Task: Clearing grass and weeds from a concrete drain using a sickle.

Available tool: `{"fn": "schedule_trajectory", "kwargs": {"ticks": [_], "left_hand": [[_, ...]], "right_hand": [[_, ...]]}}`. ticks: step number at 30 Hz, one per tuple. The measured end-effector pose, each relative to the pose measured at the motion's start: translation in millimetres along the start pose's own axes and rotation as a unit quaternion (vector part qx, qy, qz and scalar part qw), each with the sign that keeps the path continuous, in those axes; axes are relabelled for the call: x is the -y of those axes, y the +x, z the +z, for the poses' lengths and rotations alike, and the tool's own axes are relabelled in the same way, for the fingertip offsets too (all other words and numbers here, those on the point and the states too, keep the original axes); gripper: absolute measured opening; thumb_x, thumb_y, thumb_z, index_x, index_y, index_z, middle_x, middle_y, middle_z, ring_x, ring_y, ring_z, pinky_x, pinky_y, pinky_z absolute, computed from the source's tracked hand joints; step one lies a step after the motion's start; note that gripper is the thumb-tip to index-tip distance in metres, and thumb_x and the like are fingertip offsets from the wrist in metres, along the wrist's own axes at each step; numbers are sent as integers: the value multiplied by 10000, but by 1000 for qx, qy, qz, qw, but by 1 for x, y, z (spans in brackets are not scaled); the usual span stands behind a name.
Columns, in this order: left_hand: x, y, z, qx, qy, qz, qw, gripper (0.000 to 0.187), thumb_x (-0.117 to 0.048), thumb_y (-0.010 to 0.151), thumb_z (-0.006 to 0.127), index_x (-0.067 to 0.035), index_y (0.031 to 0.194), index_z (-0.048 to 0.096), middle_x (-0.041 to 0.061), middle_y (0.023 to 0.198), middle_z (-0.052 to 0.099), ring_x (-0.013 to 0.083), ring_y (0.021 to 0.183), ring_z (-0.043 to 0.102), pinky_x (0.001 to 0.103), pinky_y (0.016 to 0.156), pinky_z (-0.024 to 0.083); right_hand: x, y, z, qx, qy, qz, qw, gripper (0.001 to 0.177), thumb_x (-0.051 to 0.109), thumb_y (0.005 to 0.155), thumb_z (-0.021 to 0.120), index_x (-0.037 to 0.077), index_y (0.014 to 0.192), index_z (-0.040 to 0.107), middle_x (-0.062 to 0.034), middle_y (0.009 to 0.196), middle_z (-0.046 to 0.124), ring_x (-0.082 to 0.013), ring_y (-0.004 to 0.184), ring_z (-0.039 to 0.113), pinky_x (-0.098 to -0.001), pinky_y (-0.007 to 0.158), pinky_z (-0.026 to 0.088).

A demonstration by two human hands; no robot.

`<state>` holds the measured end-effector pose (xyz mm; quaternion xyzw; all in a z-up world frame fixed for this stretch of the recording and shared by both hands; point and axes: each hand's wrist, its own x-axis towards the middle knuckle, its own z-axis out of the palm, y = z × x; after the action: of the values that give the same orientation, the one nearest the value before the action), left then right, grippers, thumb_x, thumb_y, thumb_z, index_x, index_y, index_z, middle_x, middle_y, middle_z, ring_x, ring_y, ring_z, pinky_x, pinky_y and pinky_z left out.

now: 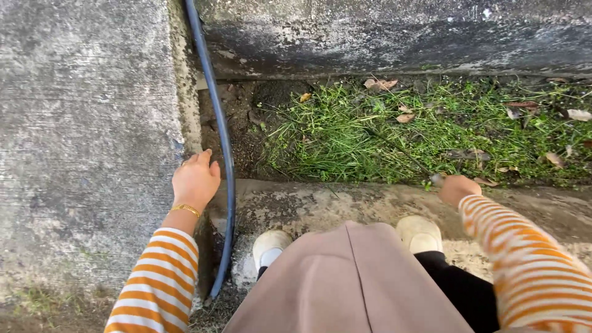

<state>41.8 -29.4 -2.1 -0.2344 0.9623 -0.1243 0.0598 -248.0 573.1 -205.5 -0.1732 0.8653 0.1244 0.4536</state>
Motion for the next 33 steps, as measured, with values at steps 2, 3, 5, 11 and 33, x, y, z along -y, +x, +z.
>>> {"fn": "schedule_trajectory", "kwargs": {"ticks": [2, 3, 5, 11, 33], "left_hand": [[3, -1, 2, 31, 4, -4, 999, 427, -403, 939, 599, -208, 1305, 705, 82, 1049, 739, 317, 917, 741, 439, 814, 571], [5, 1, 2, 59, 12, -9, 998, 431, -410, 966, 569, -214, 1330, 693, 71, 1081, 741, 305, 947, 741, 432, 837, 563], [-5, 7, 4, 57, 8, -9, 998, 428, -403, 967, 572, -208, 1329, 690, 79, 1079, 739, 315, 948, 742, 443, 840, 561], [-52, 39, -27, 49, 14, 42, 998, 401, -390, 961, 566, -200, 1291, 692, 84, 1054, 736, 322, 938, 741, 457, 840, 559], [-164, 1, -358, -152, -27, 75, 985, 318, -174, 984, 770, 61, 1197, 763, 191, 1237, 778, 316, 839, 734, 380, 701, 584]], "right_hand": [[25, -34, -59, 93, -129, -29, 987, 326, 303, 780, 589, 111, 954, 788, -47, 869, 805, -192, 818, 761, -348, 773, 624], [39, -49, -89, 181, -250, -63, 949, 297, 283, 798, 582, 174, 1007, 761, 60, 834, 793, -76, 683, 735, -239, 756, 626], [38, -82, -113, 123, -154, -68, 978, 310, 233, 819, 567, 102, 1036, 746, -16, 817, 778, -156, 730, 763, -321, 726, 630], [66, -113, -162, 20, -116, -159, 980, 277, 261, 911, 501, 152, 1106, 665, -46, 934, 735, -222, 950, 764, -424, 804, 627], [137, -133, -156, 36, -48, -270, 961, 163, 146, 975, 502, 105, 1123, 557, 0, 772, 579, -93, 493, 495, -182, 372, 424]]}}
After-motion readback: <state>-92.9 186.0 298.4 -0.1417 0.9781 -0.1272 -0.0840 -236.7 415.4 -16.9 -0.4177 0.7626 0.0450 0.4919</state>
